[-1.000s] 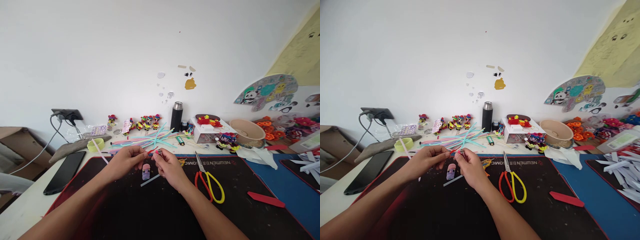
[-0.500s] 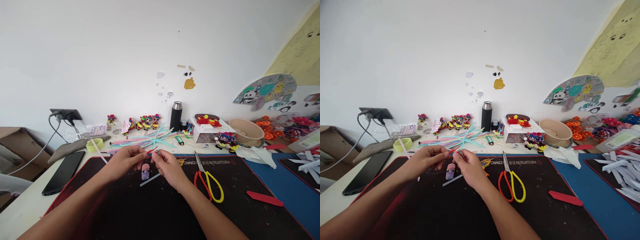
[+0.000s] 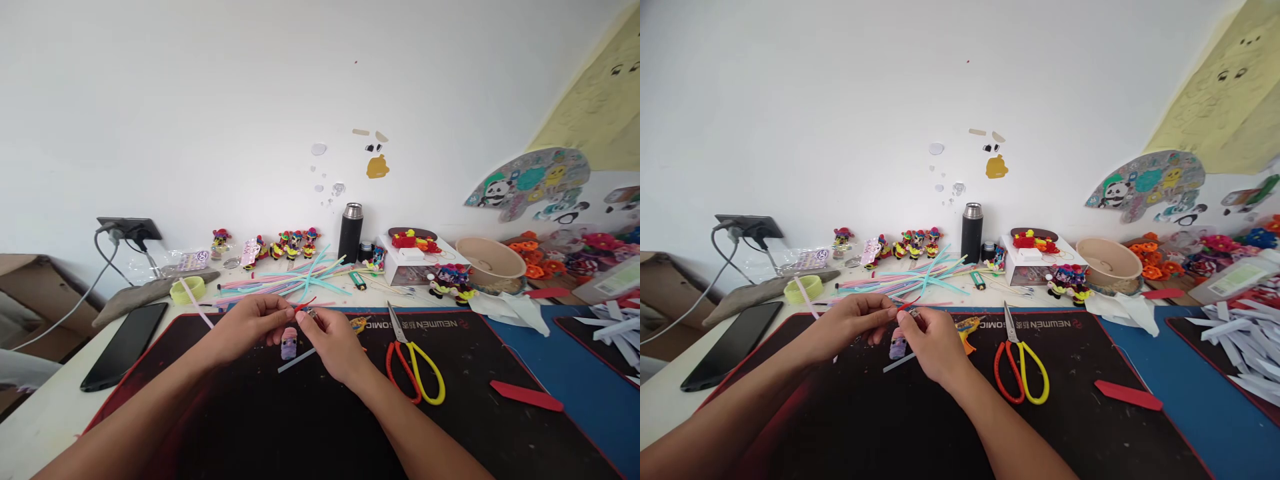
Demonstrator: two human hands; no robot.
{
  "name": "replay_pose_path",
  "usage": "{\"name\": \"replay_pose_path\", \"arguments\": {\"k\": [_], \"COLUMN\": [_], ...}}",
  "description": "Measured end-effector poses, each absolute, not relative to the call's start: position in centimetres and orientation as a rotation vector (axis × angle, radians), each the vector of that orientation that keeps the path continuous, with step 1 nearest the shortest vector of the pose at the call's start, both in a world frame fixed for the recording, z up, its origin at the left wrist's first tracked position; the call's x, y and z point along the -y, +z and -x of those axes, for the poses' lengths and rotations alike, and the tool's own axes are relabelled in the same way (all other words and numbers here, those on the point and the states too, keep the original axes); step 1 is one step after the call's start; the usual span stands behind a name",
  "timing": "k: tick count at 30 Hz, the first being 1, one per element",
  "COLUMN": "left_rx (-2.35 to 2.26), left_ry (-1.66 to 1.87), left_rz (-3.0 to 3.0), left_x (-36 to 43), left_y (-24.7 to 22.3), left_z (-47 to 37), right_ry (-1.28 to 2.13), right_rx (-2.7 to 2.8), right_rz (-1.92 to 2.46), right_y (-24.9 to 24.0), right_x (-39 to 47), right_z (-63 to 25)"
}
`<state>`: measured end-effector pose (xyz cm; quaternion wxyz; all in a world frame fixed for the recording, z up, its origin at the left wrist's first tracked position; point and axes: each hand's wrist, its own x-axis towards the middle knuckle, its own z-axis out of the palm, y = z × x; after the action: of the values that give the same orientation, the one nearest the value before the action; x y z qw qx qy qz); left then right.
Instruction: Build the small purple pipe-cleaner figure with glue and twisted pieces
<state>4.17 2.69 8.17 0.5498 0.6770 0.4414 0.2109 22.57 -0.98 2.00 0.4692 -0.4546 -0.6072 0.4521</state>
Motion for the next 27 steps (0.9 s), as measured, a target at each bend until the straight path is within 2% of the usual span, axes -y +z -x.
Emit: {"name": "replay_pose_path", "arguments": {"k": [8, 27], "left_rx": [-1.050, -1.023], "left_ry": [0.500, 0.512], "left_rz": [-1.579, -1.601], "left_x": [-2.65, -2.72], "left_y": [8.31, 7.94], "left_z": [-4.31, -4.09], "right_ry": [1.165, 0.919], "right_rx": [1.489, 1.558], "right_rz": [1.049, 1.340], "right_y": [2.49, 2.56], "right_x": [1.39, 1.05], "right_z": [-22.74, -22.22]}}
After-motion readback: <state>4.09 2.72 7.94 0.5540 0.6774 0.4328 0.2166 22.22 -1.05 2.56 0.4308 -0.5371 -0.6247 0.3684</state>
